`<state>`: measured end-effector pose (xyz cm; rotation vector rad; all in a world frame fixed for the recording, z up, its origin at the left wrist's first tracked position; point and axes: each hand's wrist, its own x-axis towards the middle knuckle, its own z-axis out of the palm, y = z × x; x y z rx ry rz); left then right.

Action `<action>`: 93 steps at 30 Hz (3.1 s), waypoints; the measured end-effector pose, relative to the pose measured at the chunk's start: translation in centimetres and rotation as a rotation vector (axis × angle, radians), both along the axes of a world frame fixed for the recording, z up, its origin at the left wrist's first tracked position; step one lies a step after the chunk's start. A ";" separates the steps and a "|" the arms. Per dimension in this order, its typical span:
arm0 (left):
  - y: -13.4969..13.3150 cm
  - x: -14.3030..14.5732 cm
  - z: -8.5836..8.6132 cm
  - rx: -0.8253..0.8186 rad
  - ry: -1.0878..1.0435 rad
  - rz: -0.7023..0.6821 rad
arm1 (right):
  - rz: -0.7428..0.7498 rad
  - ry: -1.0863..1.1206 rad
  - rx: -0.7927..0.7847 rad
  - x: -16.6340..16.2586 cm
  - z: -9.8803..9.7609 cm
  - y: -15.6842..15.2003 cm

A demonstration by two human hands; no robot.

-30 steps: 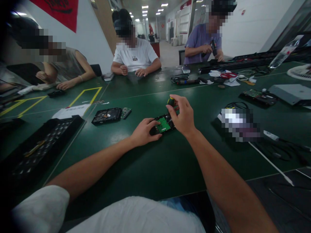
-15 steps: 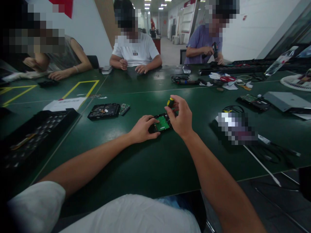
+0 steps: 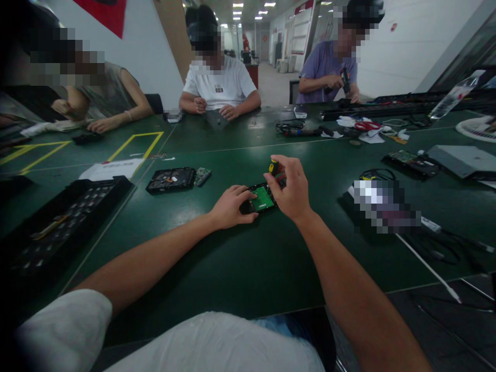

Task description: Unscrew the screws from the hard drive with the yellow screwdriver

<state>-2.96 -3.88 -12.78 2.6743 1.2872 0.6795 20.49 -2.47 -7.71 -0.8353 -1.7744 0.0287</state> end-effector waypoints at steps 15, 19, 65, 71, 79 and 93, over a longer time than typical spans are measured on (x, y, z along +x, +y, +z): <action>-0.5 0.0 -0.1 0.015 -0.036 -0.079 | -0.062 0.033 0.025 0.7 0.8 -0.2; -0.7 -0.1 0.0 -0.013 -0.037 -0.074 | -0.033 0.048 -0.011 0.7 0.8 -0.1; -0.3 0.3 -0.3 -0.079 -0.174 0.054 | -0.054 0.010 0.042 0.2 1.0 -0.7; -0.4 0.4 -0.3 -0.063 -0.165 0.051 | -0.019 0.009 0.001 0.1 0.8 -0.7; -0.4 0.4 -0.3 -0.054 -0.163 0.050 | -0.072 -0.001 0.039 0.3 1.0 -0.8; -0.4 0.4 -0.3 -0.052 -0.157 0.043 | -0.043 0.019 0.006 0.1 0.6 -0.7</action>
